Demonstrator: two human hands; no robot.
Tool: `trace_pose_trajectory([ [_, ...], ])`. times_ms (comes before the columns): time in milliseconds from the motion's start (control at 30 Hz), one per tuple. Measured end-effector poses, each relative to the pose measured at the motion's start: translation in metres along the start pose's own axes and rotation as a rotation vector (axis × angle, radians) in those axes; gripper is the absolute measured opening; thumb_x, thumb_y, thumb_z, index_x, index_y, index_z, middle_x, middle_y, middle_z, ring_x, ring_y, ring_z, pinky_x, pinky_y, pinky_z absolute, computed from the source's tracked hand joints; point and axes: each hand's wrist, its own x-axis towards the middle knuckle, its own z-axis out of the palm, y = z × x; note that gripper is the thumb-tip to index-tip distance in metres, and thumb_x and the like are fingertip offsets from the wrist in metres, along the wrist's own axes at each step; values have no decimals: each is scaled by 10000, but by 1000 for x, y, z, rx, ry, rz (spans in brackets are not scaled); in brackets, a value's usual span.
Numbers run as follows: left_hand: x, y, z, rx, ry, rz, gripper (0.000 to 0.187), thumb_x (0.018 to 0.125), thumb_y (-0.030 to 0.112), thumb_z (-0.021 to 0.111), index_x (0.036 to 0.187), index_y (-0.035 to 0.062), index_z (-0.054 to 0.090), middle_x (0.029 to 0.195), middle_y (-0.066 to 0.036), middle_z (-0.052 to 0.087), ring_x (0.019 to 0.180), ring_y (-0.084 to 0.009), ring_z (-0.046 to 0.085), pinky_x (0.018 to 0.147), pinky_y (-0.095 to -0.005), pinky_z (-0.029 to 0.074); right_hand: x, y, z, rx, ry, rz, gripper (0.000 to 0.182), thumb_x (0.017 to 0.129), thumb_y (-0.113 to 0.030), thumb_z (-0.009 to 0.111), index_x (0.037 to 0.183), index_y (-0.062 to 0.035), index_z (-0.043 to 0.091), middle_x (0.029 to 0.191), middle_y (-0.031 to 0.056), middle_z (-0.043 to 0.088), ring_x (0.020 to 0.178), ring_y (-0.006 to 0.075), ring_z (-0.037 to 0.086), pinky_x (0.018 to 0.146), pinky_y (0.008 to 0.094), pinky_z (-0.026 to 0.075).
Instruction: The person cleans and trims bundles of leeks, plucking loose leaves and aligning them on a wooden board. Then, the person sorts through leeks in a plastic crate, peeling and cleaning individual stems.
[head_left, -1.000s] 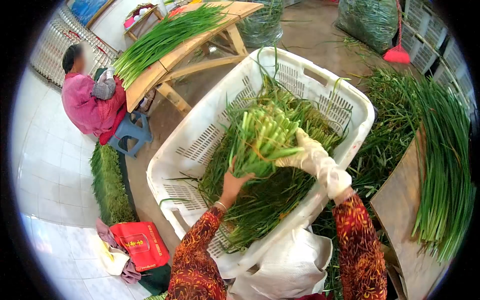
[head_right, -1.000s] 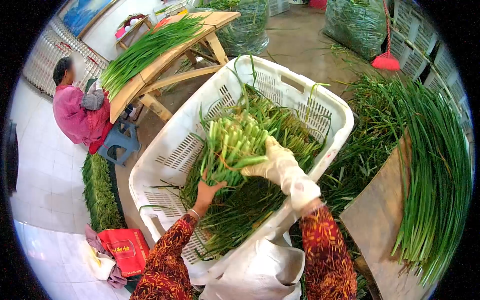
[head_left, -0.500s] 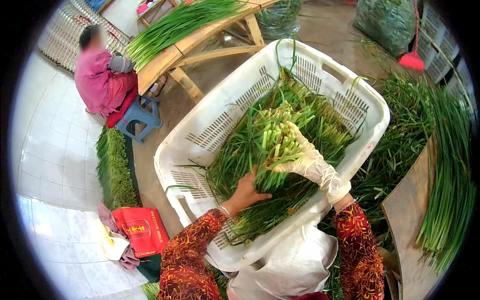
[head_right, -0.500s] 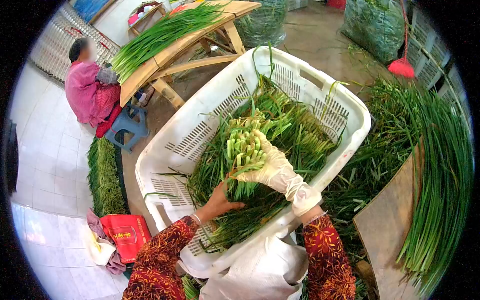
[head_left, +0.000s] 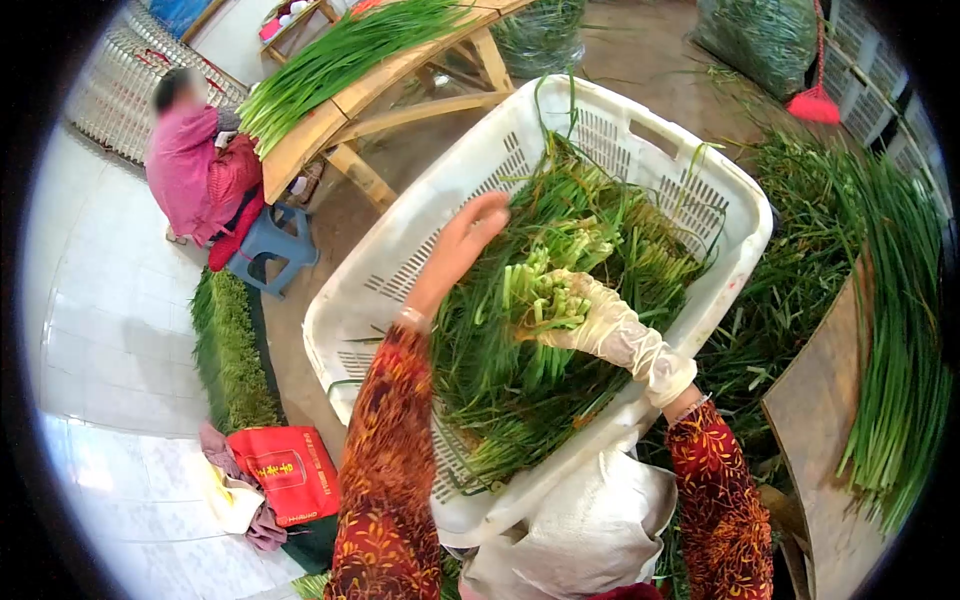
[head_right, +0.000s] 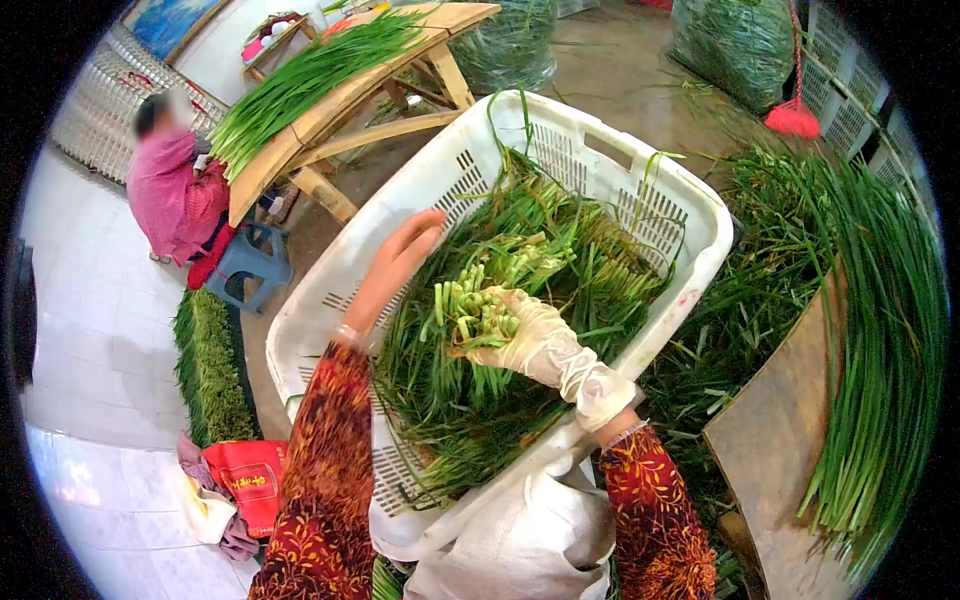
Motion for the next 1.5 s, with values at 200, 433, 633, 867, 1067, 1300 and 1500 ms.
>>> trace_pose_trajectory([
  [200,71,-25,70,64,-495,-90,790,808,625,396,1323,30,329,1377,-131,315,1278,-234,287,1051,-330,205,3,15,-13,-631,96,-102,703,568,-404,780,1113,-51,511,1013,119,591,911,251,585,811,329,455],
  [433,83,-34,95,409,-739,-88,780,788,637,433,1310,61,374,1223,-151,426,1137,-277,413,962,-345,312,1,15,-12,-635,80,-88,677,574,-388,773,1107,-54,522,999,134,595,919,275,581,810,341,455],
  [633,83,-21,103,684,-869,98,749,721,621,531,1188,35,517,1203,-162,418,1090,-304,427,951,-348,313,-3,5,-8,-631,38,-82,605,583,-348,770,1081,-90,541,1006,113,593,928,279,568,823,347,446],
  [867,78,-29,110,552,-961,-5,860,634,568,656,1244,16,404,1174,-207,501,1078,-325,489,891,-401,382,-1,10,-10,-756,14,-118,603,585,-412,752,1053,-84,560,992,118,590,934,289,562,822,358,440],
  [1067,73,-24,96,451,-865,-45,632,677,526,651,1079,44,574,968,-102,584,861,-223,551,728,-330,430,-4,5,-9,-756,-23,-97,609,597,-395,760,1070,-74,549,1021,106,588,919,260,577,813,328,455],
  [1300,29,-30,8,60,-78,-244,527,741,494,616,1062,78,578,1098,-112,557,1036,-231,511,913,-348,381,2,10,-10,-107,45,-6,568,691,-269,736,1140,-68,450,1067,22,570,946,120,538,884,273,411],
  [1500,-39,-8,14,-56,56,-85,369,768,392,613,1010,119,559,1195,-54,501,1112,-216,461,994,-374,304,16,14,-9,465,-2,162,550,741,-320,672,1185,-97,437,1130,-8,539,1058,152,456,977,297,322],
])
